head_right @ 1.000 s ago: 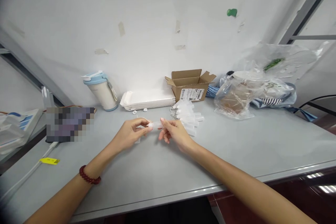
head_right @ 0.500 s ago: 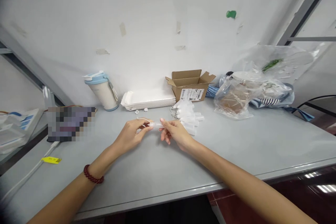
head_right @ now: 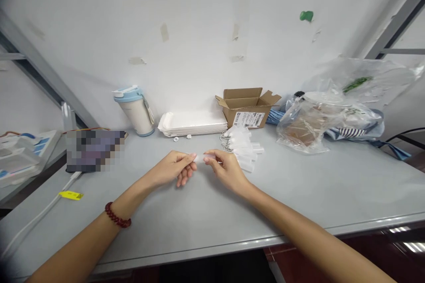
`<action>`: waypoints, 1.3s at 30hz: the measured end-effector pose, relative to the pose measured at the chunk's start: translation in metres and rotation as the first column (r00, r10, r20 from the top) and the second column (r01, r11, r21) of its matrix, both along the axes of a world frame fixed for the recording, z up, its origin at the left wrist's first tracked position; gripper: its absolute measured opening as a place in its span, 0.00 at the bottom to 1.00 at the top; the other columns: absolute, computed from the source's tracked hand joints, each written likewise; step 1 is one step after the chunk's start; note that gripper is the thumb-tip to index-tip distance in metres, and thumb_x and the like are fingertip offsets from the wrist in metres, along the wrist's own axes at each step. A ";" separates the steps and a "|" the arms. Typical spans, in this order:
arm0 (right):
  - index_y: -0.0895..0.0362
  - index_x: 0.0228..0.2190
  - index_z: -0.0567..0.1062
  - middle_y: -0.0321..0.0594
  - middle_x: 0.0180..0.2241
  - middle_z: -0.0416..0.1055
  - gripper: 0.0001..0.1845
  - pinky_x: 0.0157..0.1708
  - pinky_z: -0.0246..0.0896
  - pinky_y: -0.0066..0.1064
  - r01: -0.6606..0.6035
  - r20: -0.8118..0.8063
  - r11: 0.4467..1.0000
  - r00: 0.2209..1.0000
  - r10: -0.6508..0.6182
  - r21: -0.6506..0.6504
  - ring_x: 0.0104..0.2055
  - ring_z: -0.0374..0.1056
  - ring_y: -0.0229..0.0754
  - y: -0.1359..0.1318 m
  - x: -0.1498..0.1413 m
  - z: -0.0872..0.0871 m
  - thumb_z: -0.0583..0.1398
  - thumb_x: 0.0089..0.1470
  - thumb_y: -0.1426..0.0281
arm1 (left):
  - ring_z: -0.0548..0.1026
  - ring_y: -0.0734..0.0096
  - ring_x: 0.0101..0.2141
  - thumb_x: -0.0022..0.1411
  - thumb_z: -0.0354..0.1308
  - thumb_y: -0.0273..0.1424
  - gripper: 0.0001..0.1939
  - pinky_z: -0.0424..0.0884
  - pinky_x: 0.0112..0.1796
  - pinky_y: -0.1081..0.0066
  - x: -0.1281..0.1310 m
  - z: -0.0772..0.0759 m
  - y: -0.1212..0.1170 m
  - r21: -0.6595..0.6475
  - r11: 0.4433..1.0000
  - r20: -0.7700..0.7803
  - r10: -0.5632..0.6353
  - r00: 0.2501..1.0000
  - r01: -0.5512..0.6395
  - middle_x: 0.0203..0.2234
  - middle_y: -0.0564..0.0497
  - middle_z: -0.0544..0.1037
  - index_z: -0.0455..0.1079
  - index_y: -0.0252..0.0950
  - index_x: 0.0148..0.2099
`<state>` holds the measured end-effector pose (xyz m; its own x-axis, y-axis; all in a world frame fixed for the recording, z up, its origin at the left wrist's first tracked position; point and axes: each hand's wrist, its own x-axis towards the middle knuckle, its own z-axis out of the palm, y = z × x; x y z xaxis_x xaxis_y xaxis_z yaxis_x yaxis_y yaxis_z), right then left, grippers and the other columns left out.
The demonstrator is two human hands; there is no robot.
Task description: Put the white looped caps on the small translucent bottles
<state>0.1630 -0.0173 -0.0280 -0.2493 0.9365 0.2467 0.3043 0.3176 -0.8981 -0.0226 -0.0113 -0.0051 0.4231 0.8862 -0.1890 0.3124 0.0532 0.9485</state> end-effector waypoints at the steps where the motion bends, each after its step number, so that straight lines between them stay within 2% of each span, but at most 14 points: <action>1: 0.58 0.34 0.75 0.36 0.24 0.68 0.15 0.22 0.52 0.29 -0.001 0.001 1.000 1.000 0.001 0.003 0.19 0.57 0.34 0.000 0.000 0.000 0.55 0.54 0.60 | 0.67 0.78 0.14 0.59 0.49 0.50 0.25 0.60 0.13 0.78 0.000 0.000 0.000 0.000 1.000 0.007 -0.004 1.000 0.004 0.16 0.54 0.68 0.67 0.31 0.28; 8: 0.57 0.23 0.69 0.32 0.17 0.57 0.20 0.21 0.48 0.28 -0.002 0.013 1.000 1.000 0.002 -0.008 0.19 0.53 0.34 -0.002 0.002 0.003 0.52 0.56 0.55 | 0.65 0.79 0.15 0.58 0.53 0.46 0.22 0.59 0.16 0.78 0.004 0.005 -0.004 0.084 0.996 0.027 0.013 1.000 -0.016 0.16 0.53 0.68 0.69 0.30 0.25; 12: 0.55 0.19 0.61 0.30 0.17 0.52 0.24 0.17 0.45 0.27 -0.059 -0.084 0.990 0.995 0.048 -0.127 0.17 0.49 0.32 0.000 0.003 0.005 0.52 0.53 0.49 | 0.66 0.77 0.19 0.58 0.55 0.41 0.17 0.63 0.21 0.76 0.005 0.010 -0.009 0.239 0.971 0.007 -0.016 1.000 0.014 0.16 0.54 0.68 0.68 0.32 0.24; 16: 0.54 0.17 0.56 0.28 0.17 0.48 0.27 0.14 0.45 0.26 -0.135 -0.214 0.964 0.973 0.086 -0.228 0.17 0.45 0.30 0.002 0.003 0.005 0.54 0.50 0.46 | 0.68 0.76 0.22 0.57 0.55 0.39 0.13 0.64 0.23 0.76 0.004 0.010 -0.010 0.349 0.937 -0.046 -0.004 0.999 0.020 0.20 0.53 0.71 0.71 0.33 0.28; 19: 0.55 0.17 0.57 0.29 0.17 0.49 0.27 0.16 0.47 0.26 -0.117 -0.216 0.972 0.974 0.072 -0.205 0.17 0.46 0.30 0.002 0.002 0.004 0.54 0.50 0.46 | 0.68 0.77 0.20 0.59 0.53 0.42 0.17 0.64 0.21 0.77 0.003 0.009 -0.008 0.306 0.952 -0.059 -0.010 0.998 0.028 0.22 0.51 0.73 0.71 0.33 0.29; 24: 0.56 0.20 0.62 0.30 0.17 0.52 0.25 0.18 0.49 0.27 -0.043 -0.113 0.992 0.993 0.029 -0.115 0.18 0.50 0.32 0.000 0.000 0.002 0.52 0.52 0.47 | 0.68 0.77 0.17 0.60 0.49 0.46 0.23 0.61 0.16 0.77 0.002 0.007 -0.004 0.177 0.983 -0.031 -0.040 0.999 0.044 0.21 0.50 0.72 0.65 0.33 0.23; 28: 0.56 0.20 0.63 0.31 0.18 0.52 0.25 0.17 0.47 0.27 -0.036 -0.089 0.995 0.996 0.028 -0.092 0.18 0.50 0.32 0.000 0.001 0.003 0.52 0.52 0.48 | 0.65 0.78 0.16 0.61 0.50 0.43 0.20 0.62 0.19 0.77 0.003 0.005 -0.007 0.223 0.973 -0.058 -0.039 0.998 0.051 0.15 0.54 0.69 0.64 0.34 0.24; 31: 0.56 0.18 0.61 0.30 0.17 0.50 0.26 0.16 0.45 0.27 -0.043 -0.122 0.990 0.992 0.026 -0.136 0.17 0.48 0.31 0.001 0.002 0.005 0.53 0.51 0.47 | 0.68 0.75 0.19 0.61 0.51 0.39 0.14 0.64 0.23 0.75 0.005 0.001 -0.009 0.361 0.932 -0.125 0.012 0.992 0.034 0.18 0.53 0.71 0.66 0.34 0.28; 34: 0.55 0.17 0.59 0.29 0.17 0.49 0.27 0.15 0.44 0.27 -0.074 -0.171 0.975 0.985 0.038 -0.209 0.17 0.45 0.30 0.002 0.002 0.005 0.55 0.49 0.46 | 0.71 0.72 0.23 0.62 0.50 0.34 0.09 0.66 0.28 0.72 0.007 -0.004 -0.010 0.533 0.843 -0.206 0.051 0.977 0.069 0.23 0.51 0.74 0.67 0.35 0.33; 36: 0.55 0.17 0.57 0.29 0.17 0.48 0.27 0.15 0.44 0.26 -0.095 -0.193 0.964 0.980 0.047 -0.248 0.16 0.44 0.30 0.002 0.000 0.005 0.55 0.48 0.46 | 0.71 0.70 0.25 0.62 0.51 0.33 0.08 0.66 0.30 0.71 0.009 -0.005 -0.010 0.599 0.795 -0.246 0.069 0.967 0.095 0.24 0.50 0.75 0.68 0.35 0.34; 38: 0.55 0.17 0.59 0.29 0.17 0.50 0.27 0.15 0.45 0.27 -0.074 -0.161 0.970 0.986 0.037 -0.233 0.16 0.45 0.30 0.003 0.002 0.006 0.55 0.49 0.46 | 0.72 0.69 0.28 0.62 0.52 0.33 0.08 0.66 0.31 0.72 0.008 -0.004 -0.007 0.625 0.775 -0.255 0.090 0.963 0.093 0.26 0.50 0.76 0.69 0.35 0.35; 39: 0.56 0.18 0.61 0.30 0.17 0.52 0.26 0.16 0.46 0.27 -0.032 -0.117 0.983 0.993 0.010 -0.183 0.16 0.48 0.31 0.004 0.005 0.007 0.54 0.50 0.47 | 0.73 0.69 0.29 0.62 0.52 0.34 0.09 0.66 0.31 0.72 0.007 -0.003 -0.005 0.635 0.769 -0.246 0.110 0.963 0.074 0.28 0.49 0.77 0.70 0.35 0.36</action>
